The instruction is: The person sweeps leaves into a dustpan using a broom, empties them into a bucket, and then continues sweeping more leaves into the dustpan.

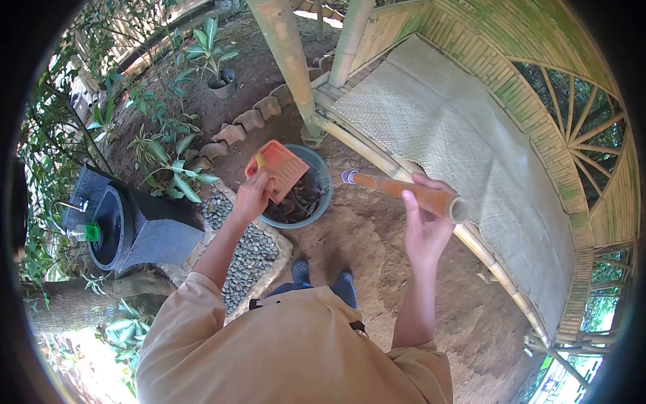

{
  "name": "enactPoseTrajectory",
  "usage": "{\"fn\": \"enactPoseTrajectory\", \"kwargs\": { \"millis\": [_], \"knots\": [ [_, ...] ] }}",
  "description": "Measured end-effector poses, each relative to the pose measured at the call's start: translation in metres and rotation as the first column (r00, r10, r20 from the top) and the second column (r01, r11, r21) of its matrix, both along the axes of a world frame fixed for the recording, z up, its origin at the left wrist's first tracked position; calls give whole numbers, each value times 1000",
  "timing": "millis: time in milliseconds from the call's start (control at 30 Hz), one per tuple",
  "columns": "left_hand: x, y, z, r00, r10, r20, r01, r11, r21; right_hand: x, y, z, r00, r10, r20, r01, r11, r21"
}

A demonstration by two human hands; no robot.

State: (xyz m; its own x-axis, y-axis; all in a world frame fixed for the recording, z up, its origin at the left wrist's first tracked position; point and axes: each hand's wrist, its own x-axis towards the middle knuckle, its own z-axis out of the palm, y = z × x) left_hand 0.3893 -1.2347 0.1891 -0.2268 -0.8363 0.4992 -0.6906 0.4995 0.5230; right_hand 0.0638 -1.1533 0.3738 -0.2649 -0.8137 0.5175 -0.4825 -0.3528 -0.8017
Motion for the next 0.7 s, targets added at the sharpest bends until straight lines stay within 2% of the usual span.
{"fn": "enactPoseTrajectory", "kwargs": {
  "millis": [67,167,333,433,700],
  "knots": [
    [-2,5,6,996,-87,17,88,995,-50,3,2,-8,999,8,49,-8,1000,0],
    [3,8,13,994,-112,8,112,991,-69,3,2,-20,996,42,81,-39,998,-47],
    [14,7,14,999,-54,9,54,991,-122,7,1,-25,974,85,209,-74,995,-60],
    [18,5,10,999,-40,-20,38,993,-110,15,3,-20,951,129,282,-96,987,-127],
    [24,10,1,999,27,-43,-28,999,-35,8,7,-8,957,114,267,-69,982,-175]
  ]
}}
